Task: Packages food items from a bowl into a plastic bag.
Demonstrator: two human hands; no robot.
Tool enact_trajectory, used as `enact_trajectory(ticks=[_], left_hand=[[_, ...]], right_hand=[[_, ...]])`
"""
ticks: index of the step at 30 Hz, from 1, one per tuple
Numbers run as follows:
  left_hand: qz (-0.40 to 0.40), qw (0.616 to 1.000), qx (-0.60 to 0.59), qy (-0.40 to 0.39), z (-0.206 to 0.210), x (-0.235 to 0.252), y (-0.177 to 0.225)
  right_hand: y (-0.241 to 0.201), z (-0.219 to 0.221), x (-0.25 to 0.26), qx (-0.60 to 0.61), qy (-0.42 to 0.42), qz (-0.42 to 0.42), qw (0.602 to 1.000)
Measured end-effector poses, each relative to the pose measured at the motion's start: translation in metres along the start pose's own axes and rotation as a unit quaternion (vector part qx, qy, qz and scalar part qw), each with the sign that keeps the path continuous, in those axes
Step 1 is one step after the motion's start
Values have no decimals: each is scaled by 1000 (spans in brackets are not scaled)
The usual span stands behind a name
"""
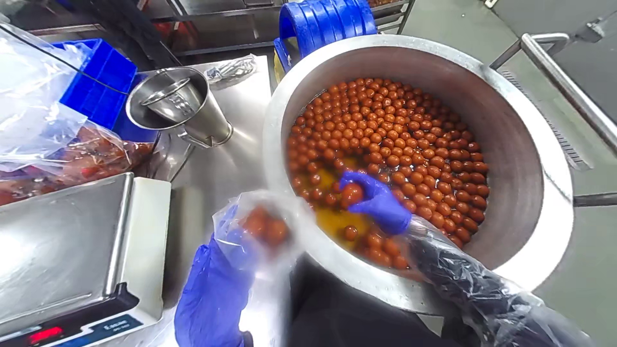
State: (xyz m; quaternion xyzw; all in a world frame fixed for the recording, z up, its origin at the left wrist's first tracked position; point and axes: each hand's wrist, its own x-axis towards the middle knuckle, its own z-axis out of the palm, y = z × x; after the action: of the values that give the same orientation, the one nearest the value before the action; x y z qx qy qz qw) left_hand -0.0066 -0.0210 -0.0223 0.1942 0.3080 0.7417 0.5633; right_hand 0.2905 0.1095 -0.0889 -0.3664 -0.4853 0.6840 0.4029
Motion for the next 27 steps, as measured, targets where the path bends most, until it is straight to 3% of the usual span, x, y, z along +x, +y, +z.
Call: enact_trajectory(ticks=[5,12,18,24,27], left_hand=[[-3,1000,-5,-12,-8,0,-1],[-31,993,-66,-89,-35,-4,-3],[-36,993,-65,-89,-28,-2,-3],[-7,999,-27,-16,-2,0,-2],[-22,996,-45,-77,-25,-2,-4]], right_hand=[[-6,4,-5,-95,17,-16,995],[-6,7,-7,-161,11,-108,981],[-17,13,-9,-90,-18,-88,992],[-26,12,-9,7,-68,-67,995],[-28,10,-8,50,-77,-56,994]])
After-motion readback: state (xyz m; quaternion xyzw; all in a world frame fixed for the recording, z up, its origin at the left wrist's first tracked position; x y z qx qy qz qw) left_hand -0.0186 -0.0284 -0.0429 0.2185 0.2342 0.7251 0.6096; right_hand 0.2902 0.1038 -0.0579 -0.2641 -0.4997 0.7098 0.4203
